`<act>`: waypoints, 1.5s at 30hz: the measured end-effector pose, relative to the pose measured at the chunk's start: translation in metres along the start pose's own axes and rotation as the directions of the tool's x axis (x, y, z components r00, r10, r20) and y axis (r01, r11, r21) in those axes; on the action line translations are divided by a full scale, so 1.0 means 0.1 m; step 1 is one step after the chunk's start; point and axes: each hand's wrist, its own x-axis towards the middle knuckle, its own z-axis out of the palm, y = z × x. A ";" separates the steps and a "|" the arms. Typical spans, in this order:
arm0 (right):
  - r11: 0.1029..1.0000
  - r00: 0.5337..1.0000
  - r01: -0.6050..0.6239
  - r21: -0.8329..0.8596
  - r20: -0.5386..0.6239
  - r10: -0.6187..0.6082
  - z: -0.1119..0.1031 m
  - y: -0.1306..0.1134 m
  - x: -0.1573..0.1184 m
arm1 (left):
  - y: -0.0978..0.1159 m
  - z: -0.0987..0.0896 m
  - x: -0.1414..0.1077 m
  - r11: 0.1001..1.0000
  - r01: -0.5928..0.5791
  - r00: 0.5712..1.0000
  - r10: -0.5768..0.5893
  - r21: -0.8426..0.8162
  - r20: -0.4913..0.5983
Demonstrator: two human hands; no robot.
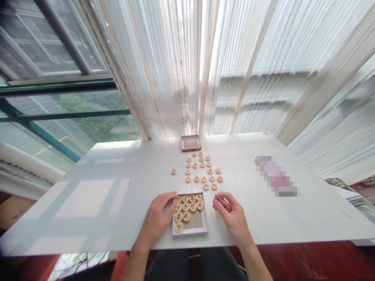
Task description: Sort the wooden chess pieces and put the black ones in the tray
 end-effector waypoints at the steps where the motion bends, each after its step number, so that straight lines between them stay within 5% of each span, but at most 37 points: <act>1: 1.000 1.000 0.008 -0.006 0.002 -0.008 0.00 -0.01 0.00 | 0.00 0.00 0.00 1.000 0.000 1.000 0.000 -0.004 -0.002; 45: 0.999 0.998 -0.025 0.027 0.066 0.023 -0.05 0.07 0.01 | -0.02 -0.01 0.01 0.994 0.005 1.000 -0.007 -0.113 -0.023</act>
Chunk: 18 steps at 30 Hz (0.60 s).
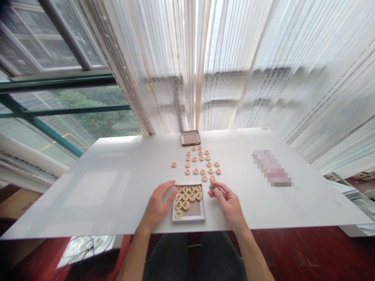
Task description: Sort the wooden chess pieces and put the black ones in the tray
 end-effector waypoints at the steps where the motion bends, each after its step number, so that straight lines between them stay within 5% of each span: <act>1: 1.000 1.000 -0.004 0.024 0.011 0.004 -0.01 0.01 0.00 | -0.01 -0.01 0.00 0.999 0.000 1.000 0.000 -0.037 -0.018; 5: 0.992 0.998 -0.031 0.124 0.059 0.023 -0.02 -0.01 0.00 | 0.07 -0.05 0.03 0.988 -0.002 0.997 -0.010 -0.155 -0.072; 13: 0.989 0.977 -0.054 0.141 0.211 0.023 0.24 -0.23 -0.11 | 0.60 0.08 0.15 0.947 -0.048 0.994 0.075 -0.317 0.074; 18: 0.986 0.974 -0.019 0.163 0.227 -0.019 0.36 -0.32 -0.15 | 0.71 0.21 0.20 0.943 -0.036 0.994 0.069 -0.331 0.089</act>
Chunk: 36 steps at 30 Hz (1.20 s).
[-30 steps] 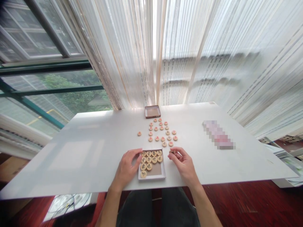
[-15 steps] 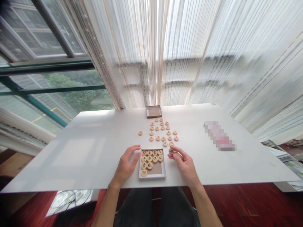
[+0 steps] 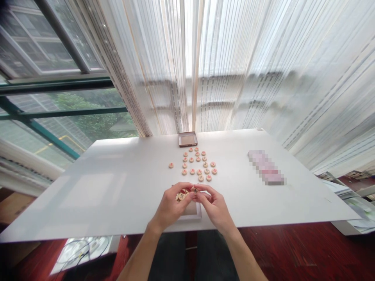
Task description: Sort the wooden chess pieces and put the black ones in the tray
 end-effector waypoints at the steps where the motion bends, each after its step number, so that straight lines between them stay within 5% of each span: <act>1: 1.000 1.000 0.011 0.005 -0.008 -0.011 0.02 0.00 0.00 | 0.00 0.01 0.01 1.000 0.006 1.000 -0.006 -0.004 -0.002; 9: 0.991 0.994 0.091 -0.095 -0.049 -0.096 0.05 0.00 -0.01 | 0.00 0.00 0.03 0.966 0.157 0.987 -0.157 -0.203 0.018; 16: 0.945 0.968 0.098 -0.313 -0.189 -0.163 -0.27 0.09 0.02 | -0.16 -0.17 0.02 0.853 0.293 0.948 -0.319 -0.433 0.013; 36: 0.914 0.983 0.025 -0.404 -0.157 -0.096 -0.26 0.14 -0.02 | -0.13 -0.13 0.10 0.825 0.333 0.937 -0.343 -0.456 0.064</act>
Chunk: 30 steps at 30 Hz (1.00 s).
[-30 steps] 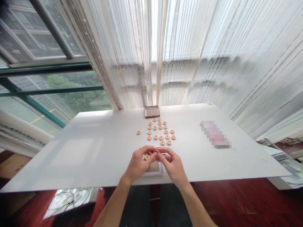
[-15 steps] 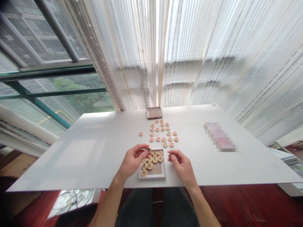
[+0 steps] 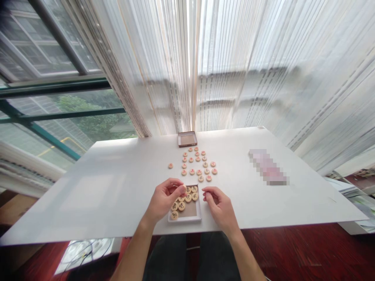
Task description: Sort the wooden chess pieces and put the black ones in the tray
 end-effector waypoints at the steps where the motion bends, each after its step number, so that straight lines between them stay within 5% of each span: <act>1: 1.000 1.000 0.001 -0.002 -0.001 -0.001 0.00 0.00 0.00 | 0.00 0.01 0.00 1.000 -0.004 1.000 0.004 0.000 0.002; 15: 1.000 1.000 0.001 -0.020 0.012 -0.001 0.00 0.00 0.00 | -0.02 0.02 0.01 1.000 -0.015 0.998 0.015 0.013 0.053; 30: 0.999 1.000 -0.003 -0.048 0.005 0.003 -0.01 0.02 -0.02 | 0.13 -0.08 -0.04 0.976 -0.060 0.998 0.065 0.211 -0.020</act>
